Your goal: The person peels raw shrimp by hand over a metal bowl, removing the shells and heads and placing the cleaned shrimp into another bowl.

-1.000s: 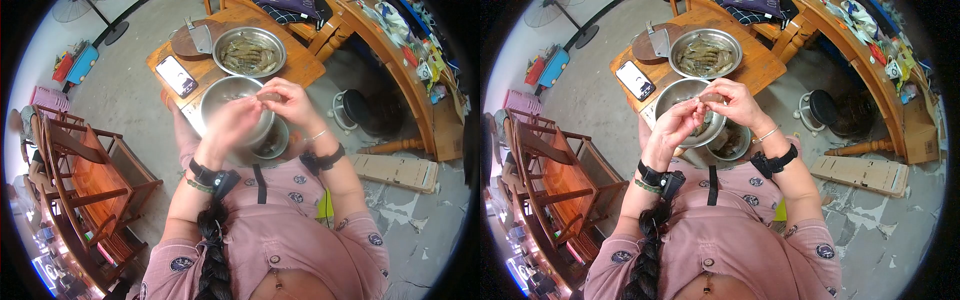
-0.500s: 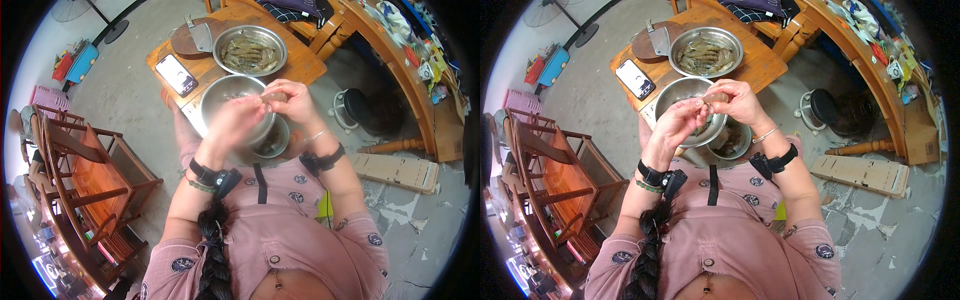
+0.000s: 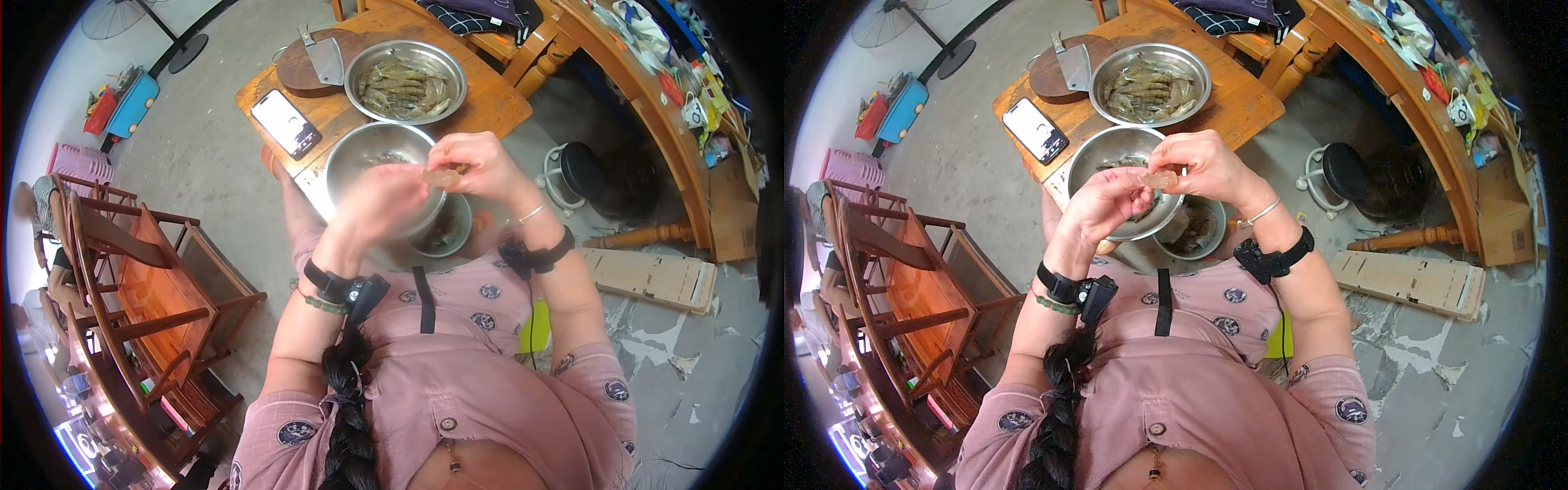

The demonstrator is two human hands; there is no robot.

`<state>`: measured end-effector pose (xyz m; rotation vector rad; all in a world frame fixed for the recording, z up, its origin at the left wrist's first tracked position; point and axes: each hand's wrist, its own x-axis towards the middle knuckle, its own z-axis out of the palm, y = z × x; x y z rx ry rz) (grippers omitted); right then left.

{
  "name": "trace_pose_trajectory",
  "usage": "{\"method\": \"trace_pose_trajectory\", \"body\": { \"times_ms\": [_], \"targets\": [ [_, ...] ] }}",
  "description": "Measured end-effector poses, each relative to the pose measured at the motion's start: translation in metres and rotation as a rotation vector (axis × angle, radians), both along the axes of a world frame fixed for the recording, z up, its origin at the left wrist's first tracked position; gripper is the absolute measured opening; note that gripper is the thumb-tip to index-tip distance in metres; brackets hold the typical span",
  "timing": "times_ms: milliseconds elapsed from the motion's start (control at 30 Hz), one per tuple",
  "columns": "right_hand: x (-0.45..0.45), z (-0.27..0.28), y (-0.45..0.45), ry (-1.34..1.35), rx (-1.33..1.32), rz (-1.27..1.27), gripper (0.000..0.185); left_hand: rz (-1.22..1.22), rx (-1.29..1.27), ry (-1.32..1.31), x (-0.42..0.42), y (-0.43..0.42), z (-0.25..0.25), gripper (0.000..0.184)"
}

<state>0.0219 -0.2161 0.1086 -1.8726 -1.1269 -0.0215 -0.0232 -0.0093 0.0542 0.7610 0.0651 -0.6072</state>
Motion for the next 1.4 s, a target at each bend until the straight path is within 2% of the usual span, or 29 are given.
{"method": "trace_pose_trajectory", "body": {
  "times_ms": [67,133,167,233,300,367,400,467,600,667,767,1200,1267,1400],
  "targets": [
    [0.0,-0.002,0.0,-0.03,0.003,0.016,0.023,-0.003,0.056,-0.027,0.0,0.0,0.001,0.019],
    [-0.001,-0.002,0.001,-0.073,-0.047,-0.003,0.021,0.038,0.322,-0.046,0.001,-0.002,0.004,0.016],
    [-0.002,-0.002,0.002,-0.115,-0.096,-0.023,0.02,0.038,0.322,-0.046,0.001,-0.002,0.004,0.016],
    [-0.001,-0.003,0.004,-0.158,-0.087,-0.028,0.018,0.115,0.564,-0.12,0.0,-0.003,0.005,0.014],
    [-0.002,-0.002,0.003,-0.202,-0.079,-0.035,0.016,0.151,0.625,-0.168,0.0,-0.006,0.009,0.013],
    [-0.005,0.001,0.003,-0.037,-0.034,-0.084,0.013,0.192,0.687,-0.215,-0.001,-0.006,0.014,0.013],
    [-0.004,0.0,0.004,-0.038,-0.034,-0.081,0.013,0.21,0.714,-0.221,-0.001,-0.005,0.015,0.013],
    [-0.002,-0.006,0.002,0.293,0.03,-0.128,0.015,0.226,0.74,-0.226,-0.002,-0.005,0.016,0.014],
    [0.001,-0.015,0.007,0.116,0.008,-0.076,0.02,0.259,0.642,-0.269,-0.003,-0.005,0.016,0.013],
    [0.0,-0.022,0.005,0.675,0.093,0.011,0.021,0.278,0.614,-0.287,-0.002,-0.004,0.013,0.012],
    [-0.002,-0.02,0.005,0.739,0.081,0.038,0.02,0.273,0.655,-0.336,0.0,0.0,0.009,0.013],
    [0.0,-0.032,0.01,0.724,0.073,-0.052,0.011,0.246,0.721,-0.396,-0.001,-0.003,0.008,0.015],
    [-0.002,-0.032,0.013,0.33,-0.058,-0.292,0.01,0.237,0.728,-0.413,-0.003,-0.005,0.01,0.015],
    [-0.003,-0.029,0.016,0.239,0.039,-0.391,0.01,0.259,0.814,-0.467,-0.003,-0.007,0.012,0.014]
  ]
}}
